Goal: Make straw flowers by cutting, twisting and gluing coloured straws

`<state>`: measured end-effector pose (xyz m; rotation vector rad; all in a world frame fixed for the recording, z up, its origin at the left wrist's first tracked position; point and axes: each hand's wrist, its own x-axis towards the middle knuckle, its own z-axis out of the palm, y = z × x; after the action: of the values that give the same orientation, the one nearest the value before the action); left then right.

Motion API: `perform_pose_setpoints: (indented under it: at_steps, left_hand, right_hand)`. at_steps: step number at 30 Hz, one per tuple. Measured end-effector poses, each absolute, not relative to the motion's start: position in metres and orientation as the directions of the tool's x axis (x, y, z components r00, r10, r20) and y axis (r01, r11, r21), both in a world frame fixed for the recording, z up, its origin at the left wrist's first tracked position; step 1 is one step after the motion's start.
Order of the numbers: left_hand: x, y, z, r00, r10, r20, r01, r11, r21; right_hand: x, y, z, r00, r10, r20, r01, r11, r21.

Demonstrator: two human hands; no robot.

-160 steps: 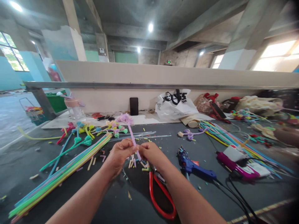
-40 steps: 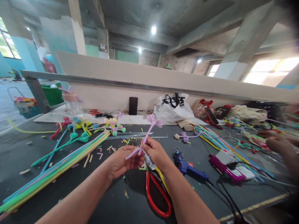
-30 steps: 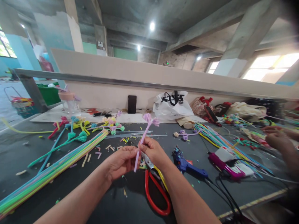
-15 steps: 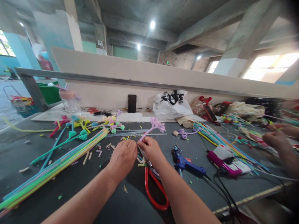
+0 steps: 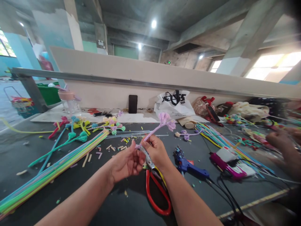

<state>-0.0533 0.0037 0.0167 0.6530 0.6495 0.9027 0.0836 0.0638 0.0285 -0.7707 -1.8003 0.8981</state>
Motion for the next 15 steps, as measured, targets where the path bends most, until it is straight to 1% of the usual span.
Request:
perform_pose_setpoints:
  at_steps: [2, 4, 9, 11, 13, 14, 15]
  left_hand:
    - [-0.048, 0.003, 0.018, 0.369, 0.904, -0.216, -0.63, 0.414, 0.657]
    - [-0.046, 0.004, 0.02, 0.306, 0.924, -0.23, -0.688, 0.381, 0.618]
    - [-0.048, 0.004, 0.023, 0.248, 0.947, -0.202, -0.713, 0.32, 0.624]
    - [-0.045, 0.003, 0.023, 0.199, 0.957, -0.212, -0.695, 0.29, 0.658]
    - [-0.041, 0.003, 0.021, 0.075, 0.976, -0.204, -0.63, 0.205, 0.749]
    - [-0.039, 0.003, 0.019, -0.018, 0.985, -0.173, -0.552, 0.135, 0.823]
    - [-0.037, 0.003, 0.018, -0.127, 0.986, -0.111, -0.42, 0.048, 0.906]
  right_hand:
    - [0.083, 0.064, 0.029, -0.355, 0.776, 0.521, 0.177, 0.603, -0.778]
    - [0.083, 0.065, 0.03, -0.369, 0.749, 0.55, 0.241, 0.649, -0.722]
    - [0.081, 0.065, 0.028, -0.377, 0.727, 0.575, 0.303, 0.683, -0.665]
    - [0.08, 0.063, 0.027, -0.351, 0.734, 0.582, 0.296, 0.677, -0.674]
    - [0.077, 0.061, 0.025, -0.305, 0.782, 0.545, 0.259, 0.618, -0.742]
    - [0.076, 0.061, 0.023, -0.279, 0.822, 0.497, 0.224, 0.559, -0.798]
    - [0.074, 0.061, 0.021, -0.265, 0.86, 0.435, 0.184, 0.489, -0.853]
